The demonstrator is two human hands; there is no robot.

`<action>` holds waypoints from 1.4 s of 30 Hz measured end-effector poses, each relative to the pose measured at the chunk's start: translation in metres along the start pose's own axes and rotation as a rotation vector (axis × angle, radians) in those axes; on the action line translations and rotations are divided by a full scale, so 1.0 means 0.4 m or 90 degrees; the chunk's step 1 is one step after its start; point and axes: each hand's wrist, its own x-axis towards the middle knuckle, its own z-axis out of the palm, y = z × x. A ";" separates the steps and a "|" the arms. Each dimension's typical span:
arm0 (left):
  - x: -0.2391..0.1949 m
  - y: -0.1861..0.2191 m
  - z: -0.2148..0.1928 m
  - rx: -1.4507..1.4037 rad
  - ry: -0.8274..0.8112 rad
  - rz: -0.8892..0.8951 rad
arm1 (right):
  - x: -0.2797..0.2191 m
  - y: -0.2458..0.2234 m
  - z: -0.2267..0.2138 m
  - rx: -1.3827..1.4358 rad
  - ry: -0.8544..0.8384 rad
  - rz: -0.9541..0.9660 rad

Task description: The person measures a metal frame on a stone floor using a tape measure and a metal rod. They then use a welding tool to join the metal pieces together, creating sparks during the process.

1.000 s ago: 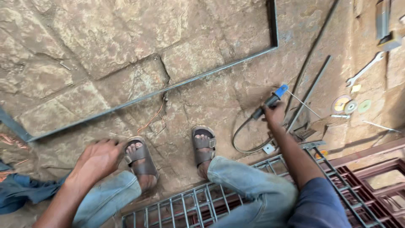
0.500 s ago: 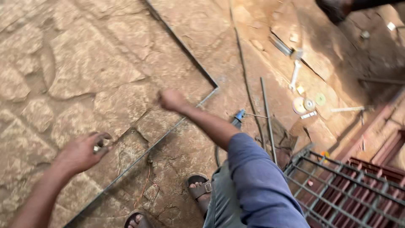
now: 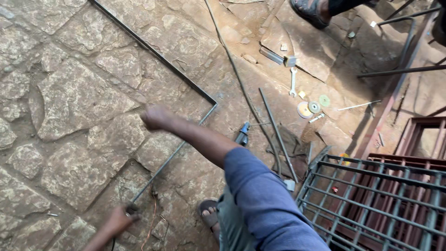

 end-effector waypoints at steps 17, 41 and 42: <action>0.038 0.203 0.071 0.321 0.012 -0.021 | -0.011 -0.207 -0.111 -0.020 -0.053 -0.037; 0.103 0.272 0.134 0.409 -0.031 0.231 | -0.073 -0.182 -0.156 -0.051 -0.101 -0.034; 0.104 0.287 0.108 0.410 -0.050 0.239 | -0.076 -0.184 -0.157 -0.045 -0.098 -0.036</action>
